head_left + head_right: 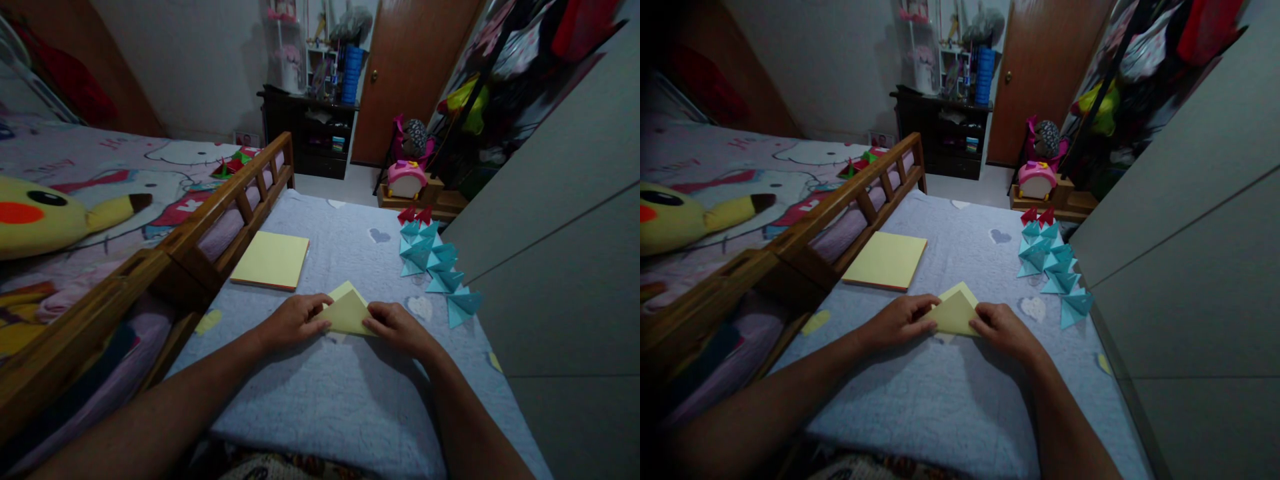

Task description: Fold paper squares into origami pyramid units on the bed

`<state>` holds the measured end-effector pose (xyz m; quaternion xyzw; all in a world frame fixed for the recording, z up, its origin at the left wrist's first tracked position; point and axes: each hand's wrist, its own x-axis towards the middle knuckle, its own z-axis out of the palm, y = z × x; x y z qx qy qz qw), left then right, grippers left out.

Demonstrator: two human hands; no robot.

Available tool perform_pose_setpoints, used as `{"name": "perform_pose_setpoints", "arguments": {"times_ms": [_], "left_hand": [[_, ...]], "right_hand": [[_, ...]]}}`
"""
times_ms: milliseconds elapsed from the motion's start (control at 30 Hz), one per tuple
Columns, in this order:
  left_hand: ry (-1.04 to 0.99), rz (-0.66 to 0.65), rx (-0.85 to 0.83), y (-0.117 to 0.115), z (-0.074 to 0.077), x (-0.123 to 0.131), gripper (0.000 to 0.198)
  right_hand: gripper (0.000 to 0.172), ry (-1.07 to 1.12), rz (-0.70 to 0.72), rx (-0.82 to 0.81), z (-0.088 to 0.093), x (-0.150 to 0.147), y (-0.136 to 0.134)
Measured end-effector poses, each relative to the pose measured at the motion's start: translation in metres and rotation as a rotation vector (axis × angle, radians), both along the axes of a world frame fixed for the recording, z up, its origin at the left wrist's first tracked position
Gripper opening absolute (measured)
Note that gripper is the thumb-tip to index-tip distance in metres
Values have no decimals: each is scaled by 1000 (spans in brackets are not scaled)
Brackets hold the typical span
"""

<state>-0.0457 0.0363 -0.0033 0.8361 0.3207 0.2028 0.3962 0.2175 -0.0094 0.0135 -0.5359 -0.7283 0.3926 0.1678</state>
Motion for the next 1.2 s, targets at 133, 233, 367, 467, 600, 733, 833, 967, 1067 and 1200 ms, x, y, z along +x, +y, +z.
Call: {"name": "perform_pose_setpoints", "arguments": {"times_ms": [133,233,367,467,600,733,833,967,1067,1200], "left_hand": [[1,76,30,-1,-4,1,44],[49,132,101,-1,-8,3,45],[110,160,190,-2,-9,5,34],[119,116,252,-3,-8,5,29],[168,88,271,-3,-8,4,24],[196,103,260,-4,-9,5,22],[213,120,272,-4,-9,6,22],[232,117,290,-5,-7,6,22],[246,111,319,-5,-5,7,21],[265,116,433,-6,-4,7,20]], "right_hand": [[17,-24,-151,63,-4,-7,-1],[17,-32,-272,87,-9,-13,-2],[23,-91,-359,118,-15,-18,-3],[18,-127,-377,138,-18,-20,-3],[14,-139,-370,153,-20,-19,-3],[14,-133,-310,169,-16,-16,-4],[18,-110,-277,189,-13,-14,-5],[20,-107,-289,212,-15,-12,-5],[21,-117,-313,212,-19,-13,-5],[20,-130,-326,206,-21,-15,-5]]}}
